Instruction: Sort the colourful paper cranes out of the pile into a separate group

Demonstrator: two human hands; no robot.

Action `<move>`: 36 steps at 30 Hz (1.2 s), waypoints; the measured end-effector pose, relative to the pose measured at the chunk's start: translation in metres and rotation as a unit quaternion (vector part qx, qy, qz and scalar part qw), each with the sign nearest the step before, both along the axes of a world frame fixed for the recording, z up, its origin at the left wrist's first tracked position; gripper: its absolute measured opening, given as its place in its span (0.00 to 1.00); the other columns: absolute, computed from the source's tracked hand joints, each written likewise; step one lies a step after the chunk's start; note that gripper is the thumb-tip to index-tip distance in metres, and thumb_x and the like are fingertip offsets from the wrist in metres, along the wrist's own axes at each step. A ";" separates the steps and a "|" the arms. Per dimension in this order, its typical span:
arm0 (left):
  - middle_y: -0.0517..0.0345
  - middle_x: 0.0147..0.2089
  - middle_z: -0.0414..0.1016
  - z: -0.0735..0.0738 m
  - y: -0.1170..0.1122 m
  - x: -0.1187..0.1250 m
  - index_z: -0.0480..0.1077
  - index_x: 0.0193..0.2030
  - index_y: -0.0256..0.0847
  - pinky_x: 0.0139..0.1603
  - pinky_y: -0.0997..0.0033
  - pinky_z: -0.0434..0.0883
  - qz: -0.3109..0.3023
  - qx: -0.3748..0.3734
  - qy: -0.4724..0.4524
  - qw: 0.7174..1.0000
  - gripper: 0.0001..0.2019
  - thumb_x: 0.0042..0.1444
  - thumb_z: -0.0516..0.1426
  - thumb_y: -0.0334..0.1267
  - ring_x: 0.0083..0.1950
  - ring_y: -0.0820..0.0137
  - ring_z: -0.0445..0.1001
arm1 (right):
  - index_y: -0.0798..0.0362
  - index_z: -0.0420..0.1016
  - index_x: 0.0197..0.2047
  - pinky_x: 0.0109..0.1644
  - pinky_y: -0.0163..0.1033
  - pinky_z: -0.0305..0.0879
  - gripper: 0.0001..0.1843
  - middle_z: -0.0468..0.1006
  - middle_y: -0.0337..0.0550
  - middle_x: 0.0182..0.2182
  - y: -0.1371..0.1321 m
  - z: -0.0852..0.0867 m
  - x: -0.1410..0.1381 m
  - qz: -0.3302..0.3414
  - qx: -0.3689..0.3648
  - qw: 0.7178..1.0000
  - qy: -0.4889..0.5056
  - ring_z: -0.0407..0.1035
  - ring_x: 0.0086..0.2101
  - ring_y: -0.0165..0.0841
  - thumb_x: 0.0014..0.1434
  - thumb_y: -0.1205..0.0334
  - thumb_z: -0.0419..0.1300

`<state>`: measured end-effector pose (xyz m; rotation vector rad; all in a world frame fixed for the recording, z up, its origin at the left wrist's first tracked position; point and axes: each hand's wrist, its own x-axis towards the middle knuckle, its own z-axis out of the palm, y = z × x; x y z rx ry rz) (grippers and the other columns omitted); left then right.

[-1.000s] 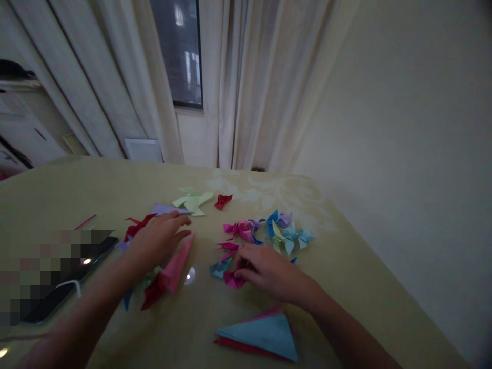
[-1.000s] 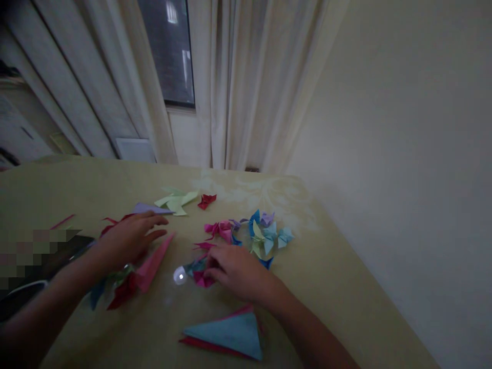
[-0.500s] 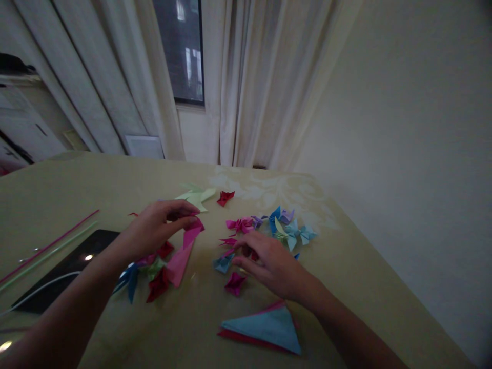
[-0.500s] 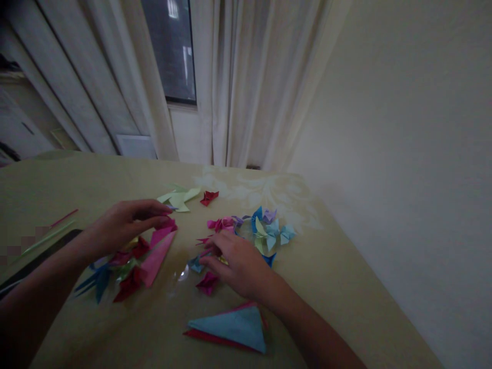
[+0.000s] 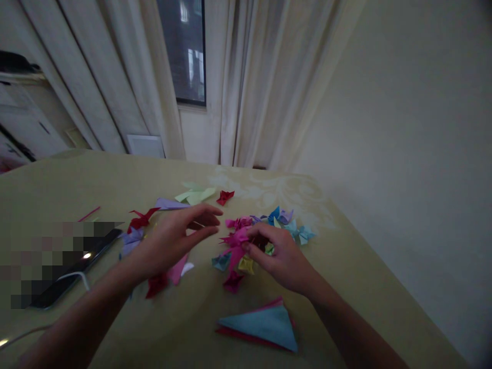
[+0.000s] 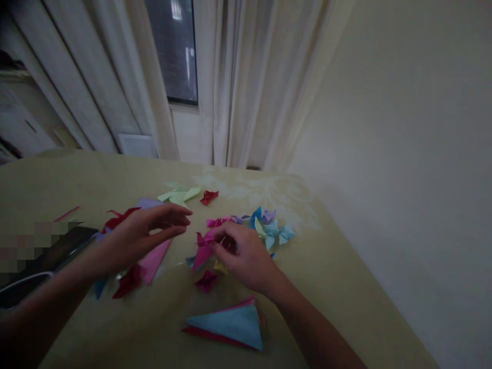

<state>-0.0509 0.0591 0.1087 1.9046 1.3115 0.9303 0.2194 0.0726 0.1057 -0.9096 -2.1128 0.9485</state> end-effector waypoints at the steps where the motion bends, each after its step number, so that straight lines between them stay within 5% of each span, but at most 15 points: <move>1: 0.51 0.52 0.85 -0.001 0.005 -0.013 0.76 0.57 0.46 0.51 0.59 0.81 0.031 0.013 0.049 0.998 0.18 0.66 0.58 0.51 0.51 0.59 0.83 | 0.51 0.80 0.44 0.36 0.35 0.66 0.05 0.81 0.39 0.35 0.001 0.001 0.002 -0.007 0.000 1.000 0.003 0.73 0.32 0.32 0.67 0.63 0.63; 4: 0.46 0.54 0.84 -0.008 0.017 -0.055 0.79 0.51 0.44 0.53 0.52 0.78 0.109 0.011 0.230 0.967 0.18 0.61 0.58 0.49 0.51 0.52 0.83 | 0.51 0.76 0.41 0.35 0.34 0.66 0.02 0.80 0.38 0.33 0.004 0.003 0.007 -0.021 -0.003 1.000 0.015 0.72 0.31 0.31 0.66 0.64 0.62; 9: 0.48 0.36 0.85 -0.028 0.019 -0.101 0.81 0.38 0.42 0.38 0.60 0.72 0.093 -0.144 0.387 0.906 0.11 0.53 0.57 0.39 0.38 0.52 0.82 | 0.50 0.75 0.40 0.35 0.34 0.66 0.02 0.79 0.37 0.32 0.007 0.001 0.009 -0.025 -0.017 1.000 0.008 0.73 0.32 0.31 0.66 0.63 0.62; 18: 0.47 0.34 0.84 -0.044 0.034 -0.098 0.78 0.32 0.45 0.35 0.61 0.69 0.054 -0.173 0.411 0.893 0.10 0.55 0.55 0.39 0.35 0.54 0.81 | 0.51 0.79 0.41 0.38 0.36 0.68 0.06 0.81 0.40 0.35 0.011 0.000 0.009 -0.034 0.019 0.999 -0.015 0.75 0.33 0.33 0.69 0.60 0.61; 23: 0.49 0.39 0.85 -0.061 0.038 -0.102 0.82 0.39 0.46 0.37 0.64 0.71 0.075 -0.134 0.366 0.918 0.13 0.50 0.57 0.39 0.38 0.57 0.83 | 0.51 0.80 0.43 0.37 0.35 0.69 0.06 0.83 0.41 0.37 0.015 -0.003 0.014 -0.049 0.019 0.998 -0.017 0.76 0.34 0.33 0.68 0.60 0.62; 26: 0.51 0.40 0.86 -0.066 0.041 -0.101 0.83 0.39 0.46 0.39 0.66 0.73 0.027 -0.176 0.345 0.922 0.13 0.49 0.58 0.38 0.40 0.59 0.83 | 0.51 0.79 0.44 0.34 0.33 0.68 0.05 0.83 0.41 0.37 0.016 -0.003 0.016 -0.049 -0.008 0.998 -0.025 0.76 0.33 0.32 0.67 0.61 0.63; 30: 0.52 0.38 0.85 -0.065 0.043 -0.096 0.82 0.34 0.45 0.42 0.65 0.74 -0.017 -0.203 0.357 0.912 0.11 0.50 0.57 0.35 0.42 0.59 0.83 | 0.51 0.77 0.43 0.34 0.33 0.69 0.03 0.83 0.40 0.37 0.016 -0.001 0.018 -0.042 -0.020 0.998 -0.039 0.77 0.34 0.32 0.67 0.65 0.62; 36: 0.51 0.44 0.85 -0.050 0.033 -0.087 0.83 0.40 0.45 0.47 0.64 0.76 -0.013 -0.200 0.327 0.924 0.13 0.53 0.57 0.37 0.46 0.57 0.83 | 0.52 0.78 0.42 0.40 0.36 0.73 0.07 0.80 0.43 0.42 0.023 -0.005 0.021 -0.050 0.025 0.997 -0.048 0.78 0.38 0.33 0.64 0.71 0.60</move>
